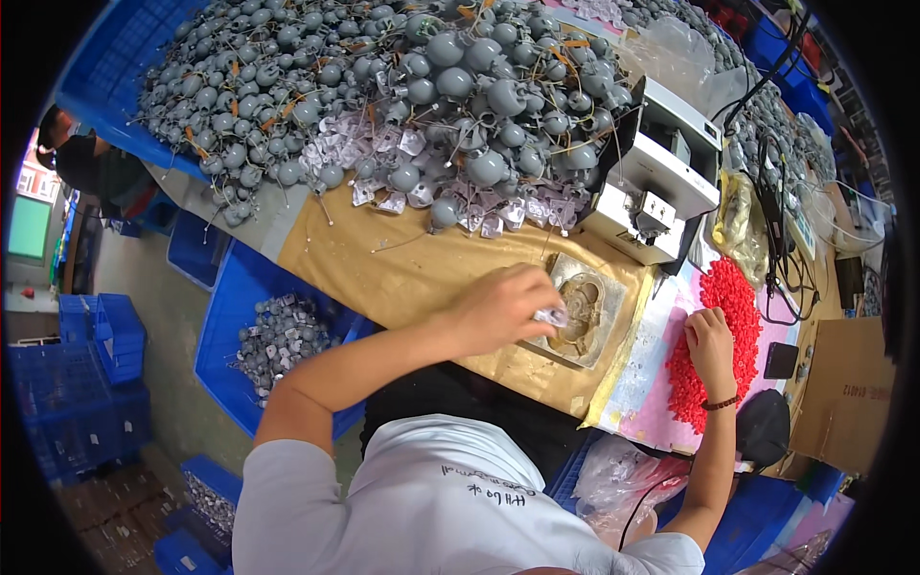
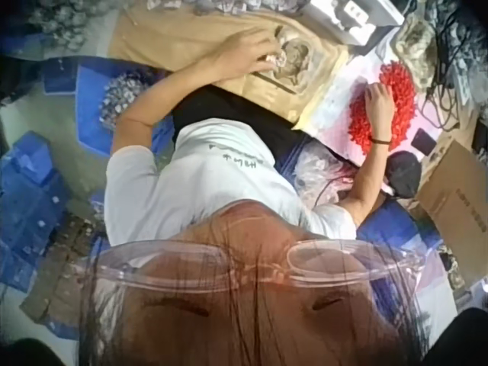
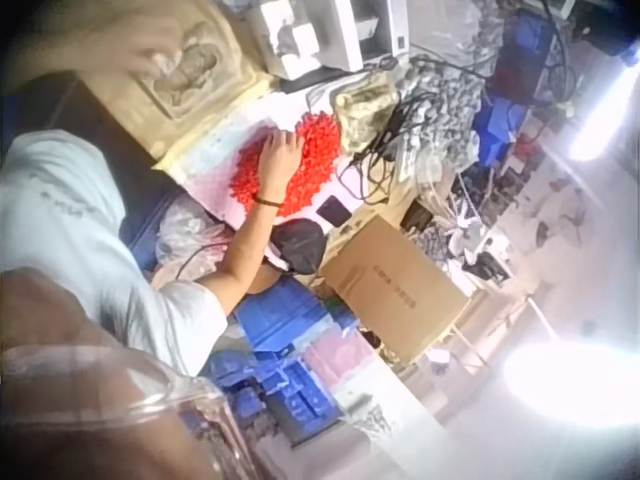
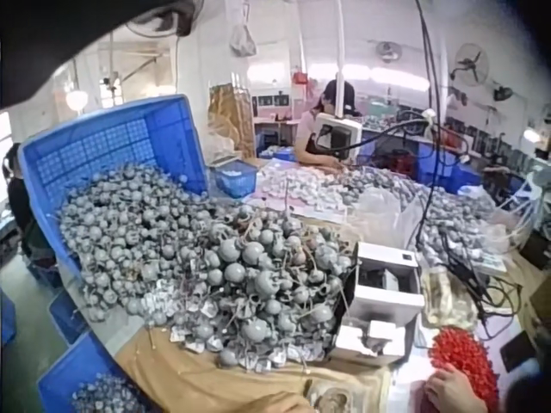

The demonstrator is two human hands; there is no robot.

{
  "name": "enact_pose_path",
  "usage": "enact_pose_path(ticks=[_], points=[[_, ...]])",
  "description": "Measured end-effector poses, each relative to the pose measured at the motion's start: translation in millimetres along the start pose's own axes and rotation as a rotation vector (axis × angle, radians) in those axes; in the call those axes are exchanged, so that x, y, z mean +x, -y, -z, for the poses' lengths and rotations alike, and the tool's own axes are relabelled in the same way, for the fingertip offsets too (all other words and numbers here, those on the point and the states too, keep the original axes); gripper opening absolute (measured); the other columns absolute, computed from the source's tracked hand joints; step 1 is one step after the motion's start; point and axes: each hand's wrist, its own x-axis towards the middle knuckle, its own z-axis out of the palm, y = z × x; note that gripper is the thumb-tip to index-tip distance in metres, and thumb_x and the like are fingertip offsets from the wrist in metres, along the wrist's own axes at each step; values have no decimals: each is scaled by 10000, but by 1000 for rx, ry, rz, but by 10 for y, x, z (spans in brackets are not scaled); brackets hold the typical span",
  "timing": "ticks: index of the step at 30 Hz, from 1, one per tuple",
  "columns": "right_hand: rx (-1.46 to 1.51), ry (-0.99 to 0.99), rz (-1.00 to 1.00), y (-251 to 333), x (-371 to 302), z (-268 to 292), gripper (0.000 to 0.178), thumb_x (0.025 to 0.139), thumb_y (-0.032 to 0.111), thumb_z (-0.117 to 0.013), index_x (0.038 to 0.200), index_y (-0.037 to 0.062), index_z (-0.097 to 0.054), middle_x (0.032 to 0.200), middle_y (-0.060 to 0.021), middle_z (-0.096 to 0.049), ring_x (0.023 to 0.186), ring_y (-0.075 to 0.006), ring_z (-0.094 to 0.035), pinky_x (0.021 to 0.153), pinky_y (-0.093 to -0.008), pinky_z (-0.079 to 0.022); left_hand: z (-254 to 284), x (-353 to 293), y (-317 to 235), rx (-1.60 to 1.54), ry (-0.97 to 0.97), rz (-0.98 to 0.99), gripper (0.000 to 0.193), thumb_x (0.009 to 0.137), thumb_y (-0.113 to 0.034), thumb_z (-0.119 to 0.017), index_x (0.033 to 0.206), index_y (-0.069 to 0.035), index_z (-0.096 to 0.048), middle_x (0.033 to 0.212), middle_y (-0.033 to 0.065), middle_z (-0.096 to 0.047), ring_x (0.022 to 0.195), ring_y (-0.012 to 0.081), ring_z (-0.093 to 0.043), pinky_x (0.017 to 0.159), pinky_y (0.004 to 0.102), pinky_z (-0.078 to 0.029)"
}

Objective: Assemble small plastic components using a pneumatic assembly tool at a factory workbench.

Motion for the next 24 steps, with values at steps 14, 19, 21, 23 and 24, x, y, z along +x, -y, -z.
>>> enact_pose_path(ticks=[14,19,21,23,24], points=[[514,-206,-50,829,369,216,199,746,-84,-707,900,27,-648,896,-111,-616,836,-285,-618,730,-374,-514,-498,230,-19,101,5,193,506,764,-270,-827,1201,-113,-627,1182,71,-539,1156,311,-481,983,421,-432],[660,-221,172,1526,692,-233,234,749,-33,-774,931,70,-667,898,-81,-633,848,-276,-620,741,-380,-492,-26,435,-115,-56,-64,55,450,818,-267,-804,1204,-93,-653,1159,110,-639,1011,277,-622,887,397,-519],[554,-299,227,1541,722,-324,232,745,-10,-786,920,78,-662,898,-65,-636,837,-268,-609,735,-379,-468,450,774,-220,105,-280,-70,201,867,-171,-748,1033,-70,-697,985,103,-699,857,260,-671,781,368,-538],[461,-361,265,1529,713,-361,227,743,13,-795,908,87,-657,902,-46,-640,823,-253,-598,723,-375,-443,871,1169,-163,309,-523,-183,64,883,-91,-702,936,-56,-694,920,95,-700,852,259,-665,757,355,-521],[446,-377,280,1542,718,-353,224,745,14,-794,907,87,-657,904,-45,-641,825,-250,-598,724,-376,-444,1045,1360,-82,405,-623,-227,67,888,-84,-690,950,-60,-696,905,82,-690,840,258,-652,763,357,-515]])
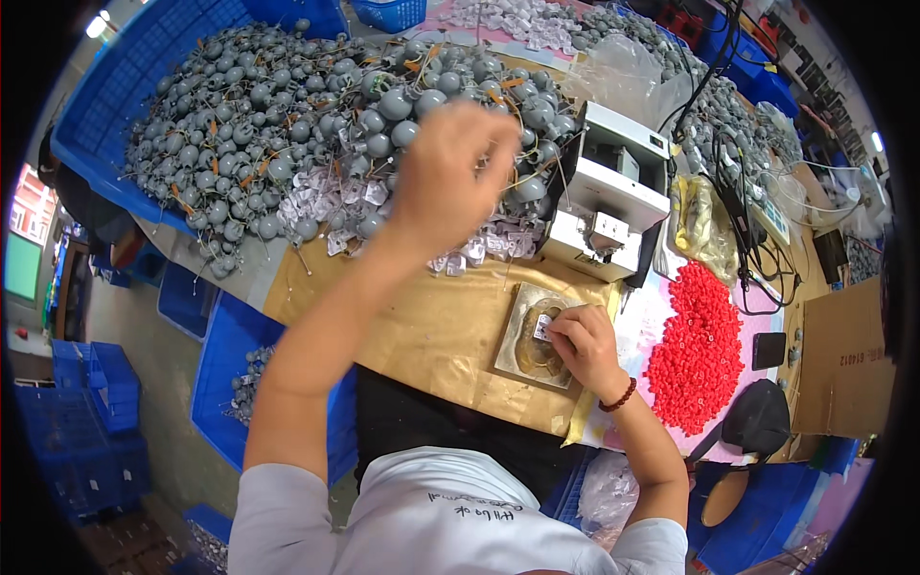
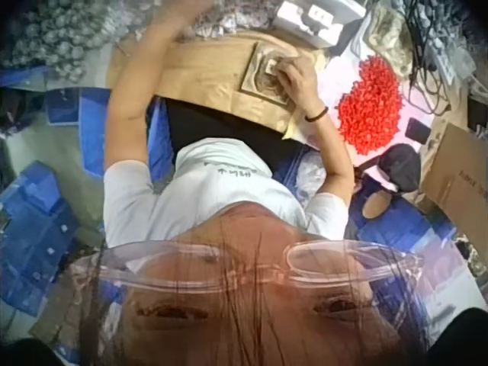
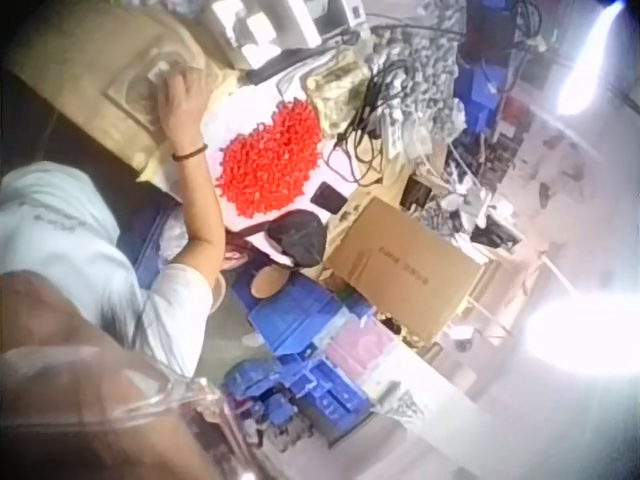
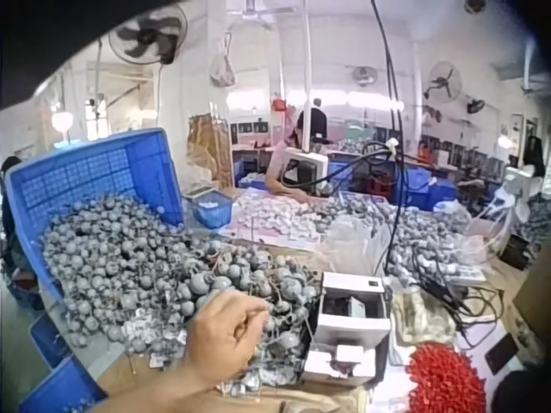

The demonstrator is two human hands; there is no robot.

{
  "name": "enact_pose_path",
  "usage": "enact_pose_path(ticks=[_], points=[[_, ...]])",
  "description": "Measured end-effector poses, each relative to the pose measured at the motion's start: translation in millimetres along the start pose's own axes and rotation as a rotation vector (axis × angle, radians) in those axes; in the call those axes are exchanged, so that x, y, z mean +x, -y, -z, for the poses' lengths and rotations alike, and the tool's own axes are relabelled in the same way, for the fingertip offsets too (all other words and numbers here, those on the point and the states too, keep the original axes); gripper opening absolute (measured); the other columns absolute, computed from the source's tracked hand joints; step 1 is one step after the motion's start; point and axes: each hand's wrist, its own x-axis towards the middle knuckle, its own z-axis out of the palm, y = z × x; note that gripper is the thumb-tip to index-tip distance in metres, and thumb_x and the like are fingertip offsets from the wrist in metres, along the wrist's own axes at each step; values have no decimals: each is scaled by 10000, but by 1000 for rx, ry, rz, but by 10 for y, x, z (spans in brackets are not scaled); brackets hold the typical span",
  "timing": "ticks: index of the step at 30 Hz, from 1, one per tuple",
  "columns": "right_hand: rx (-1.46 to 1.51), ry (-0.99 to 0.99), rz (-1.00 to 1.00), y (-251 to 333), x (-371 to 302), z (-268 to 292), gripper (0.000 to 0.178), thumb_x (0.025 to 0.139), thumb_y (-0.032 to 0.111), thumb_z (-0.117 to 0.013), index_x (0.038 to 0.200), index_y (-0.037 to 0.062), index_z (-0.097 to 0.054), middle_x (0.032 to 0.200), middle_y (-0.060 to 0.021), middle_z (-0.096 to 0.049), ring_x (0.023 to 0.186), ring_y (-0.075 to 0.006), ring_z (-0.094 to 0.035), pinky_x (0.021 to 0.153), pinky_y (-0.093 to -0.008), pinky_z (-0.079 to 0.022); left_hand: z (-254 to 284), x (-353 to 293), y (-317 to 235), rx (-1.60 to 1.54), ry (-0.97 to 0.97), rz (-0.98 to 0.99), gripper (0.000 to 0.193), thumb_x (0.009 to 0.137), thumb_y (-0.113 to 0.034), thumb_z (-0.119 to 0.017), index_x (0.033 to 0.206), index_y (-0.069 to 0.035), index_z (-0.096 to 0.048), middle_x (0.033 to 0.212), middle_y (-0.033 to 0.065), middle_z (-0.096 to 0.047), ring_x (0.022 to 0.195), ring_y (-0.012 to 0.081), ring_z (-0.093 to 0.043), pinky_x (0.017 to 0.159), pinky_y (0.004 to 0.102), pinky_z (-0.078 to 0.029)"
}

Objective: Assemble small plastic components using a pneumatic assembly tool at a factory workbench.

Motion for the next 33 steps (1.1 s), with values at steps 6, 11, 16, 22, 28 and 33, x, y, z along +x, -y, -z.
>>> enact_pose_path(ticks=[6,11,16,22,28,33], points=[[-35,46,65,125,34,9,260,752,45,-788,985,85,-679,971,-48,-644,921,-257,-594,807,-389,-457,-53,515,864,168,407,297,346,922,-321,-662,1138,-55,-714,1140,141,-687,1116,320,-600,999,436,-449],[-130,82,-45,252,-34,58,268,761,88,-785,1006,92,-675,1050,-51,-629,1014,-284,-572,860,-410,-458,-168,697,670,302,474,168,381,899,-364,-689,1104,-46,-730,1115,148,-723,1137,348,-602,1012,451,-443],[-226,85,-16,233,9,-2,222,774,106,-774,965,113,-663,1040,-48,-617,1030,-289,-567,845,-410,-453,-381,861,392,560,845,144,279,864,-169,-701,1130,-226,-763,1349,127,-616,1249,355,-505,1061,416,-402],[-53,6,-104,245,-2,-61,253,790,91,-782,1005,92,-648,1043,-76,-631,1000,-297,-582,838,-407,-464,154,1061,265,280,65,-3,142,905,-193,-686,992,-123,-773,922,139,-587,957,311,-541,830,421,-454],[181,-365,-239,-64,110,413,311,899,22,-692,1192,-20,-597,1160,-137,-626,1072,-255,-609,945,-357,-484,343,979,-237,-147,383,-80,254,992,-289,-644,1224,-234,-735,1358,176,-448,1263,309,-412,1012,474,-419],[476,-477,-6,312,845,993,367,958,0,-581,1317,-45,-521,1245,-148,-583,1176,-216,-573,1022,-352,-454,42,447,-654,-438,352,-379,337,824,-166,-761,1147,-264,-761,1418,135,-526,1303,346,-404,1132,464,-286]])
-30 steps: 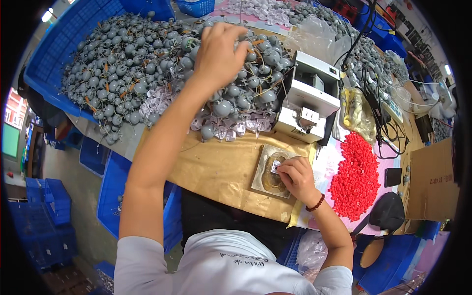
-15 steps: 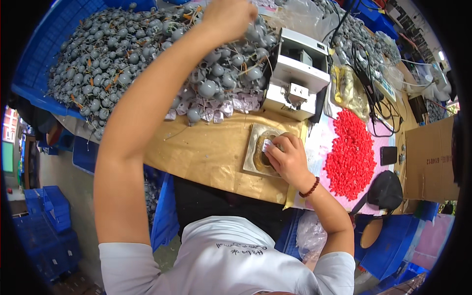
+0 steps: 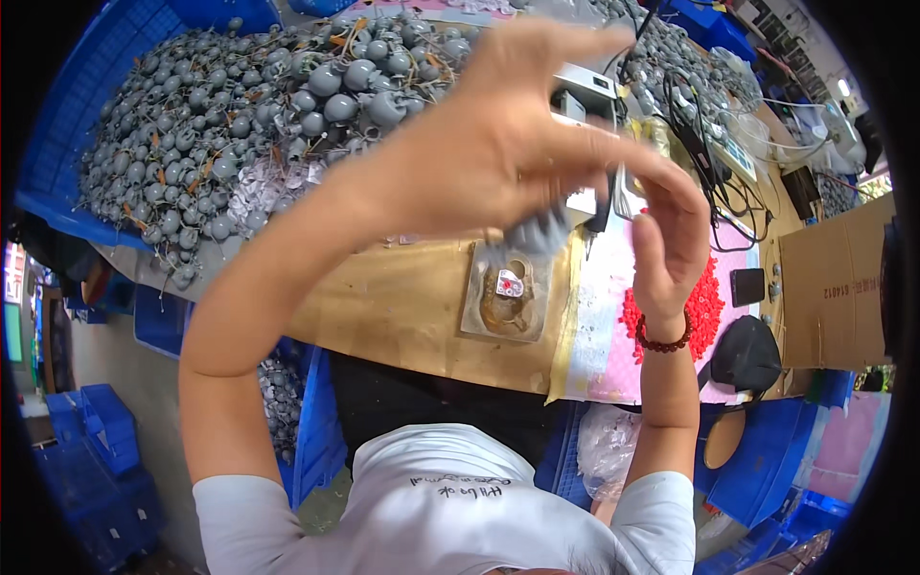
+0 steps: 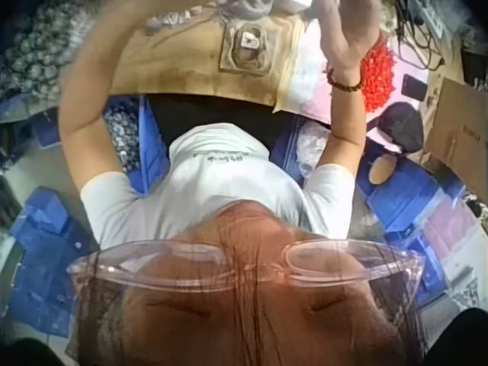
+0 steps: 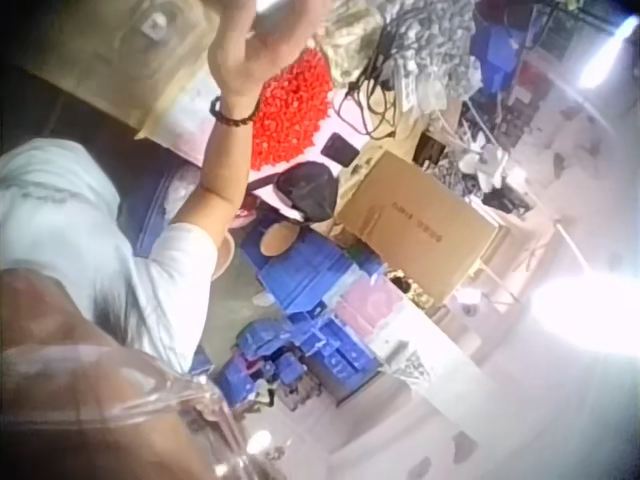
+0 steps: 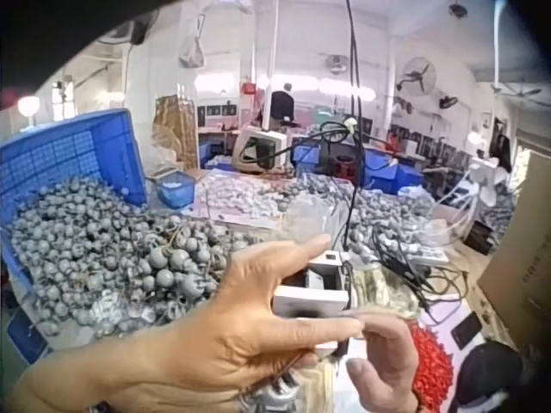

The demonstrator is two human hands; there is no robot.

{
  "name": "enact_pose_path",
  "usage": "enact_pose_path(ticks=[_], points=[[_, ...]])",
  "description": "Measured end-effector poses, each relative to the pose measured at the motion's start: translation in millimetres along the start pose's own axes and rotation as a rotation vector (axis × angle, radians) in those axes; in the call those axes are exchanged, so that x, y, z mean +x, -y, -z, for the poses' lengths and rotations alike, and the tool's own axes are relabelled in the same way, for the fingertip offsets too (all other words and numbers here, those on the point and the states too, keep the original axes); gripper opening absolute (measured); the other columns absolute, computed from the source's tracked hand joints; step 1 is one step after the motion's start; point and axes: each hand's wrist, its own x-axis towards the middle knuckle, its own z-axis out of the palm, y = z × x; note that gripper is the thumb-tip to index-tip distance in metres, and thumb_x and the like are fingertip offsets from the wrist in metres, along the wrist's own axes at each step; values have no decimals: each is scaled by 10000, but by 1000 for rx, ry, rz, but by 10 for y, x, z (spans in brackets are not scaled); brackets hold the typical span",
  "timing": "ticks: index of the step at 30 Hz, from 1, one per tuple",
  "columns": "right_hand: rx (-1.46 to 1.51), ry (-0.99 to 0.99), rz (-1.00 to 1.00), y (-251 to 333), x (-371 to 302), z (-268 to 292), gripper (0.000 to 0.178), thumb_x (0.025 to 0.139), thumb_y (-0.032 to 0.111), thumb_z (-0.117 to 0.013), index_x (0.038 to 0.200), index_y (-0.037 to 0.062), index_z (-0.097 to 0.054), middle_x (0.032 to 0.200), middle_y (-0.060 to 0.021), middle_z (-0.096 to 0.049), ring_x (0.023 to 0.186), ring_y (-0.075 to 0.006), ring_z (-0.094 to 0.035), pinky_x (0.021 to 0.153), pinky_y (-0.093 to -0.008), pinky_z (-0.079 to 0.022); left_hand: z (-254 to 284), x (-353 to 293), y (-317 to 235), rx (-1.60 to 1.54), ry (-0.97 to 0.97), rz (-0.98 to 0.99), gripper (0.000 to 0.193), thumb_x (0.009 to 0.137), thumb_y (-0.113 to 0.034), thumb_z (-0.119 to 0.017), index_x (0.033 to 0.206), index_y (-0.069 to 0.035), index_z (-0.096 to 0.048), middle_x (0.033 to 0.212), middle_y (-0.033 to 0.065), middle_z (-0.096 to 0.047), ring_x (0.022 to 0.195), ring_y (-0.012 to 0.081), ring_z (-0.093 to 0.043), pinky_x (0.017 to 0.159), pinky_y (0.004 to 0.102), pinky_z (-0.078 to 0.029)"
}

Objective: Assemble small plastic components using a pneumatic assembly tool at a factory workbench.

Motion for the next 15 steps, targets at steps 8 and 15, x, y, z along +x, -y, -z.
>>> enact_pose_path(ticks=[8,15], points=[[676,244,-713,271,-308,-160,251,1002,40,-584,1251,6,-588,1147,-80,-636,793,-78,-623,601,-223,-517,-849,-835,-506,-997,-79,560,567,1010,-105,-584,1539,-201,-405,1547,130,-363,1290,258,-464,1060,396,-428],[-233,368,-503,134,-611,-135,164,884,-5,-708,1045,19,-728,838,-64,-650,651,-120,-621,565,-275,-488,-909,-1435,-849,-1899,-311,1290,789,1005,-360,-605,1619,-159,-152,1471,129,-426,1132,185,-585,932,341,-518]])
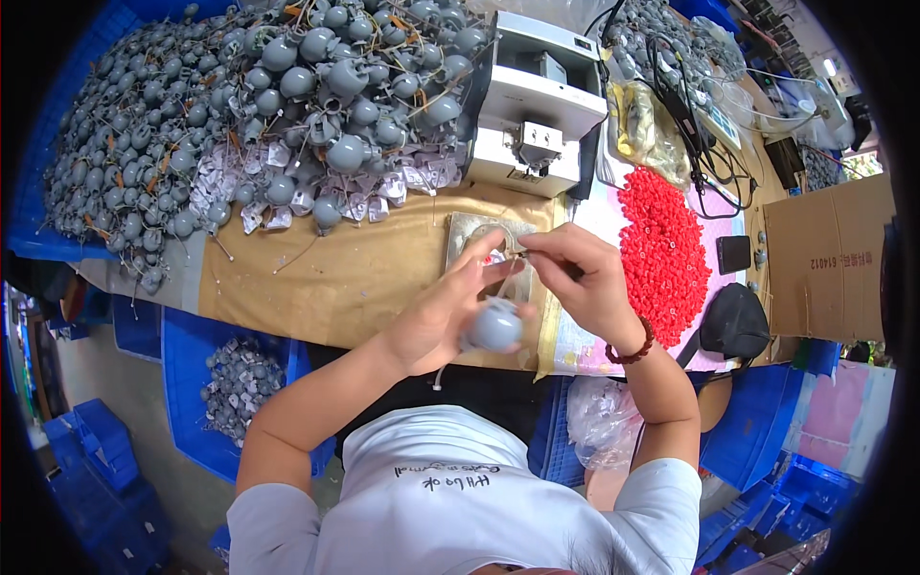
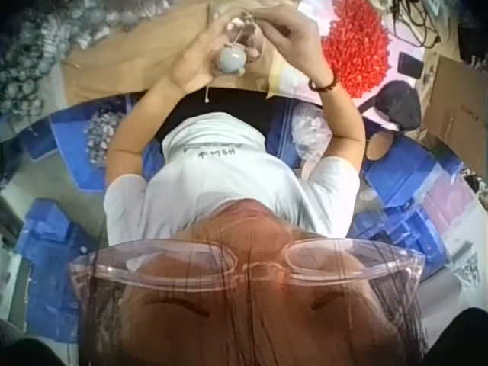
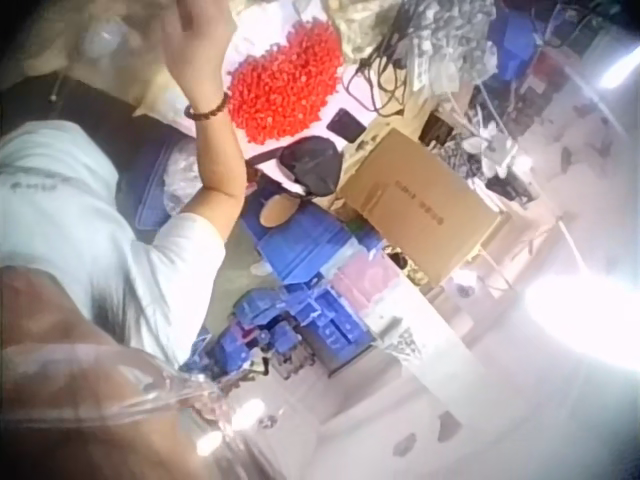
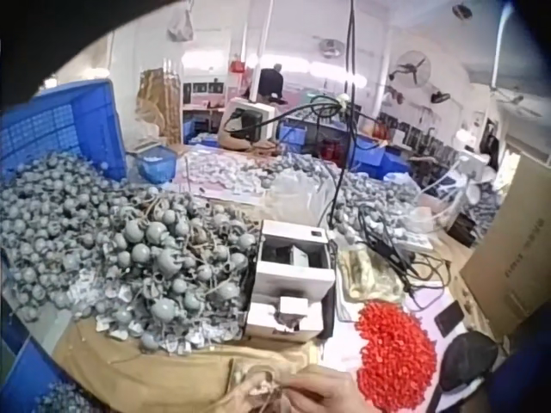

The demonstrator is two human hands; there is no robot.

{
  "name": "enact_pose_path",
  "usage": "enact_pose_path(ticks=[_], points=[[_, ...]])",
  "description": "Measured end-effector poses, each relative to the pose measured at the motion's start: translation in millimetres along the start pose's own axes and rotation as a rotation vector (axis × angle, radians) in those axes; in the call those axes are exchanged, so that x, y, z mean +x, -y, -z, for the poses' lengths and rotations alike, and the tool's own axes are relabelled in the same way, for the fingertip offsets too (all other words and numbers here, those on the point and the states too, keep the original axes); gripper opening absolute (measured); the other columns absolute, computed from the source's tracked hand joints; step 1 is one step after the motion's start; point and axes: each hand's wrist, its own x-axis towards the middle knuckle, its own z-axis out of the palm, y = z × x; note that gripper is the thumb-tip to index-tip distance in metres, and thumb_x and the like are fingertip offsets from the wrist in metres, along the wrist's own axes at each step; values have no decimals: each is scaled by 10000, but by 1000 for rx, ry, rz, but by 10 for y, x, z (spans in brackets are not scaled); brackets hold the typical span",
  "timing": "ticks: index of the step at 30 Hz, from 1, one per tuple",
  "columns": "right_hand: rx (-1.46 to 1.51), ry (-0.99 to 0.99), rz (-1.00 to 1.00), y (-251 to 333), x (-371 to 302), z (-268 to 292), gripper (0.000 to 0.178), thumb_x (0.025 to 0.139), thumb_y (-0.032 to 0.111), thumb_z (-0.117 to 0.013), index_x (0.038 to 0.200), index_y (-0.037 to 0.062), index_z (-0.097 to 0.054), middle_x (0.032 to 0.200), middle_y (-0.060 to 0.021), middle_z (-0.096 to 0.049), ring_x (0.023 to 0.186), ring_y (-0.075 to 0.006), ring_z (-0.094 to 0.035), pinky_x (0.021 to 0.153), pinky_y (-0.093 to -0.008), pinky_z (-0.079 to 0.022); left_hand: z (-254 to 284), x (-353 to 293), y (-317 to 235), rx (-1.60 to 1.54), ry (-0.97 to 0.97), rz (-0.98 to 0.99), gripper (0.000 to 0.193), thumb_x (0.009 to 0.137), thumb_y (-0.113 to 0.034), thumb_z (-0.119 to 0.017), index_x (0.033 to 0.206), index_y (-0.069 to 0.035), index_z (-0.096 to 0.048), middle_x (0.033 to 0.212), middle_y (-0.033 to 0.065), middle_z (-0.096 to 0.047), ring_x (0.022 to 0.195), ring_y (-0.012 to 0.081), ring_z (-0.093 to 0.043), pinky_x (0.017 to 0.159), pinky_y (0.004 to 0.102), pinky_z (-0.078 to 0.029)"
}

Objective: Assemble small plastic components using a pneumatic assembly tool at a factory workbench.

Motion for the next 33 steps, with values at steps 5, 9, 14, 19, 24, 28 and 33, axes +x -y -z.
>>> enact_pose_path(ticks=[5,9,14,19,24,28,33], points=[[-345,67,261,-360,-101,-142,265,786,-29,-744,1036,59,-737,780,-78,-600,630,-226,-622,566,-330,-521,315,-189,127,720,-218,-70,536,968,-168,-653,1446,-68,-431,1298,102,-572,1068,154,-595,903,301,-512],[-555,112,409,-510,-69,-285,322,733,33,-745,1052,79,-733,807,-56,-587,690,-219,-619,574,-337,-528,294,-182,156,1543,-295,-426,374,860,-68,-714,1221,-57,-619,1194,106,-615,1113,280,-560,980,382,-461],[-692,222,460,-524,17,-319,287,775,123,-647,1053,70,-696,882,-61,-569,815,-227,-617,622,-340,-535,311,-130,189,1763,-259,-493,358,799,-53,-719,1148,-75,-646,1180,113,-602,1127,337,-508,988,433,-444],[-812,345,540,-406,32,-304,233,770,121,-636,977,29,-693,893,-60,-565,816,-213,-593,626,-327,-526,361,-131,185,1802,-226,-480,362,790,-47,-708,1145,-78,-643,1194,113,-589,1128,344,-509,991,441,-444],[-944,481,567,-283,74,-265,268,780,129,-628,1011,6,-687,898,-45,-563,853,-198,-585,646,-312,-513,365,-121,102,1991,-411,-545,407,774,-27,-681,1176,-71,-636,1241,123,-574,1180,353,-505,1008,467,-430],[-962,562,512,-275,95,-179,390,799,125,-618,1166,0,-665,913,-43,-548,886,-198,-577,659,-311,-521,310,53,212,2163,-415,-658,503,762,-66,-705,1257,-77,-619,1307,129,-564,1252,332,-489,1050,528,-384],[-874,554,409,-299,48,-92,432,791,88,-628,1219,45,-667,930,-50,-576,867,-211,-606,694,-336,-544,429,161,367,2284,-381,-686,528,770,-113,-716,1280,-38,-603,1316,155,-577,1244,316,-509,1045,549,-378]])
